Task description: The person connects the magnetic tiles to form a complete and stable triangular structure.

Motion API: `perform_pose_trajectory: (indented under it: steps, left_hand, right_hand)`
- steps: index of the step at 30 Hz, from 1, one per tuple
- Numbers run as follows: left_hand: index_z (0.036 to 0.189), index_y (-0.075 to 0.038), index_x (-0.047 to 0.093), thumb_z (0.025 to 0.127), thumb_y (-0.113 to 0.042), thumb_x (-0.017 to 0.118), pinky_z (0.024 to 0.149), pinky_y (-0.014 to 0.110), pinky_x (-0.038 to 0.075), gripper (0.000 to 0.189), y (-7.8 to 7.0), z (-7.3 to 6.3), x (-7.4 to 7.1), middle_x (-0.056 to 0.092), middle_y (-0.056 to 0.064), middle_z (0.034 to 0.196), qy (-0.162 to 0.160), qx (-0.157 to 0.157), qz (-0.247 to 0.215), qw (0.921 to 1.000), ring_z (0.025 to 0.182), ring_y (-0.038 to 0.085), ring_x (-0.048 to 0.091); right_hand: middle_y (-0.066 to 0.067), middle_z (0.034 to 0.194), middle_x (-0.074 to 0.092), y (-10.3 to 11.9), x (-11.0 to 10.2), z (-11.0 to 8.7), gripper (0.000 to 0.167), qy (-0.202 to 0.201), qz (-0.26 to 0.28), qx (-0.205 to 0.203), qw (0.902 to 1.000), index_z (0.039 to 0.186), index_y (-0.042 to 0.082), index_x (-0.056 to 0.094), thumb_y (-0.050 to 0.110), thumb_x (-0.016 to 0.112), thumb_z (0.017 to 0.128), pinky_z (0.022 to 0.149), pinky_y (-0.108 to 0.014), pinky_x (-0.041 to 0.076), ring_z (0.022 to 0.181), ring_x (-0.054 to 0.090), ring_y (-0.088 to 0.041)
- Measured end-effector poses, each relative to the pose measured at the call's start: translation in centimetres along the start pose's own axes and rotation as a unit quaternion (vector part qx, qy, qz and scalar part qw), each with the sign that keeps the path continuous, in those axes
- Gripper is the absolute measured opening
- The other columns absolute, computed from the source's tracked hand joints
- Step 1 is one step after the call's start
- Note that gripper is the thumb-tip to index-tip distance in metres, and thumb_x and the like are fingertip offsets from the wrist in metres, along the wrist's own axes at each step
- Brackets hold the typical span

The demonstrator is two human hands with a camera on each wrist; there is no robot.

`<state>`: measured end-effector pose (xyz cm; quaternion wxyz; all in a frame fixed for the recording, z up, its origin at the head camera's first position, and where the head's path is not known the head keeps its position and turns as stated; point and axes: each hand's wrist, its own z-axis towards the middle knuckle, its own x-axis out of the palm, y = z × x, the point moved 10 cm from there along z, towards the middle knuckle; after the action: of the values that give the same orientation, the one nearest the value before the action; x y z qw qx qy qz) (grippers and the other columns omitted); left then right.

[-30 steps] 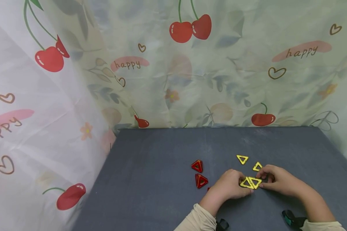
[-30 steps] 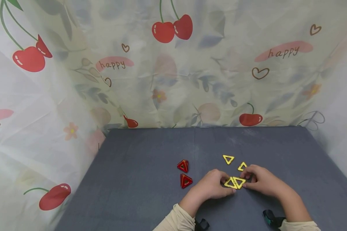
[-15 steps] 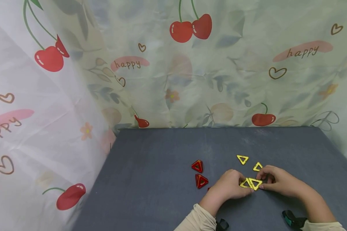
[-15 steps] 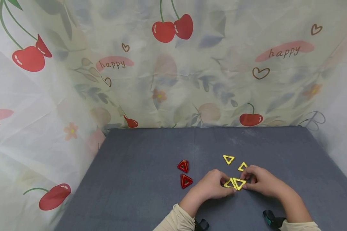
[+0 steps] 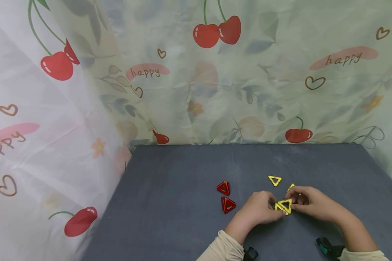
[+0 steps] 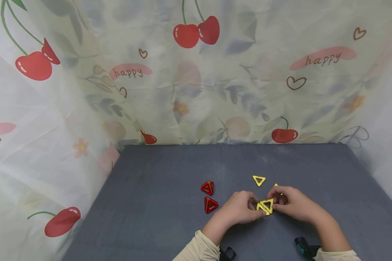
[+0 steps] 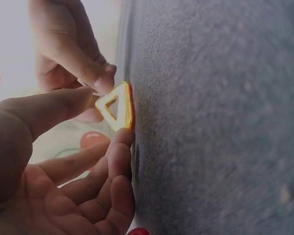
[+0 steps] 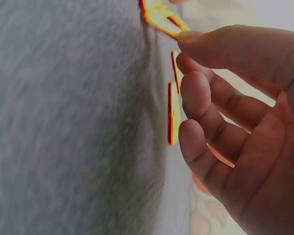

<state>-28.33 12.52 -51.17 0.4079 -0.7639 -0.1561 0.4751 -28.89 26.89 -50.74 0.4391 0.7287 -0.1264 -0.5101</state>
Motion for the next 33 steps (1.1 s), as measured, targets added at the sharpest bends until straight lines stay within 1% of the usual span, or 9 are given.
perform_pose_trajectory:
  steps: [2, 6, 11, 16, 21, 25, 29, 33]
  left_hand:
    - [0.12, -0.012, 0.076, 0.091, -0.034, 0.085, 0.056, 0.022, 0.048, 0.037, 0.1, 0.0, -0.1, 0.065, -0.01, 0.071, 0.0, -0.002, -0.008, 1.0, 0.059, 0.004, 0.06]
    - [0.122, -0.014, 0.075, 0.091, -0.031, 0.084, 0.053, 0.022, 0.046, 0.037, 0.0, -0.1, -0.3, 0.062, -0.009, 0.068, -0.001, 0.009, -0.011, 0.9999, 0.056, 0.005, 0.058]
    - [0.125, -0.016, 0.075, 0.092, -0.028, 0.084, 0.052, 0.021, 0.045, 0.037, -0.1, 0.0, -0.6, 0.059, -0.009, 0.068, -0.017, 0.025, 0.009, 0.9995, 0.056, 0.004, 0.055]
    - [0.126, -0.017, 0.075, 0.092, -0.026, 0.084, 0.053, 0.021, 0.044, 0.036, -0.2, 0.0, -0.8, 0.059, -0.01, 0.07, -0.022, 0.027, 0.026, 0.9991, 0.058, 0.004, 0.055]
    - [0.119, -0.016, 0.076, 0.092, -0.024, 0.083, 0.056, 0.02, 0.045, 0.029, -0.4, 0.0, -0.9, 0.059, -0.009, 0.077, -0.022, 0.035, 0.042, 0.9983, 0.064, 0.003, 0.054]
    - [0.113, -0.015, 0.077, 0.092, -0.024, 0.083, 0.058, 0.02, 0.045, 0.023, -0.4, 0.0, -1.2, 0.06, -0.007, 0.08, -0.028, 0.036, 0.054, 0.9975, 0.067, 0.003, 0.053]
    - [0.106, -0.016, 0.078, 0.093, -0.023, 0.083, 0.057, 0.02, 0.044, 0.016, -0.4, -0.1, -1.6, 0.059, -0.008, 0.077, -0.045, 0.032, 0.06, 0.9966, 0.065, 0.004, 0.052]
    - [0.098, -0.017, 0.077, 0.094, -0.02, 0.081, 0.052, 0.02, 0.043, 0.007, -0.3, -0.4, -2.0, 0.058, -0.01, 0.07, -0.064, 0.028, 0.056, 0.996, 0.058, 0.003, 0.052]
  right_hand:
    - [-0.003, 0.097, 0.067, 0.4, 0.0, 0.2, 0.019, -0.005, -0.003, -0.003, 1.0, 0.115, 0.006, 0.07, 0.009, 0.076, 0.097, 0.064, -0.027, 0.05, 0.074, 0.057, -0.006]
    - [-0.002, 0.096, 0.067, 1.1, 0.1, 0.7, 0.019, -0.012, -0.008, -0.009, 0.9999, 0.115, 0.008, 0.071, 0.008, 0.076, 0.096, 0.063, -0.027, 0.049, 0.073, 0.057, -0.006]
    - [-0.001, 0.092, 0.066, 2.0, 0.3, 1.2, 0.019, -0.014, -0.004, -0.017, 0.9997, 0.112, 0.007, 0.07, 0.006, 0.077, 0.094, 0.062, -0.027, 0.049, 0.072, 0.056, -0.006]
    - [-0.003, 0.092, 0.068, 2.6, 0.6, 1.4, 0.017, -0.008, 0.01, -0.025, 0.9996, 0.11, 0.007, 0.07, 0.003, 0.076, 0.094, 0.062, -0.028, 0.05, 0.072, 0.058, -0.007]
    - [-0.005, 0.094, 0.07, 3.1, 0.8, 1.7, 0.014, -0.003, 0.012, -0.034, 0.9993, 0.107, 0.009, 0.07, 0.002, 0.075, 0.095, 0.062, -0.027, 0.05, 0.07, 0.057, -0.006]
    - [-0.006, 0.097, 0.07, 3.5, 0.9, 2.0, 0.012, 0.001, 0.011, -0.041, 0.9991, 0.105, 0.01, 0.07, 0.004, 0.075, 0.096, 0.063, -0.027, 0.051, 0.071, 0.059, -0.006]
    - [-0.005, 0.097, 0.07, 3.7, 0.9, 2.3, 0.01, 0.005, 0.009, -0.043, 0.999, 0.104, 0.011, 0.07, 0.005, 0.075, 0.096, 0.063, -0.028, 0.051, 0.072, 0.06, -0.006]
    - [-0.004, 0.096, 0.07, 3.6, 1.1, 2.5, 0.009, 0.01, 0.013, -0.04, 0.9991, 0.103, 0.01, 0.07, 0.006, 0.075, 0.096, 0.063, -0.028, 0.052, 0.072, 0.061, -0.006]
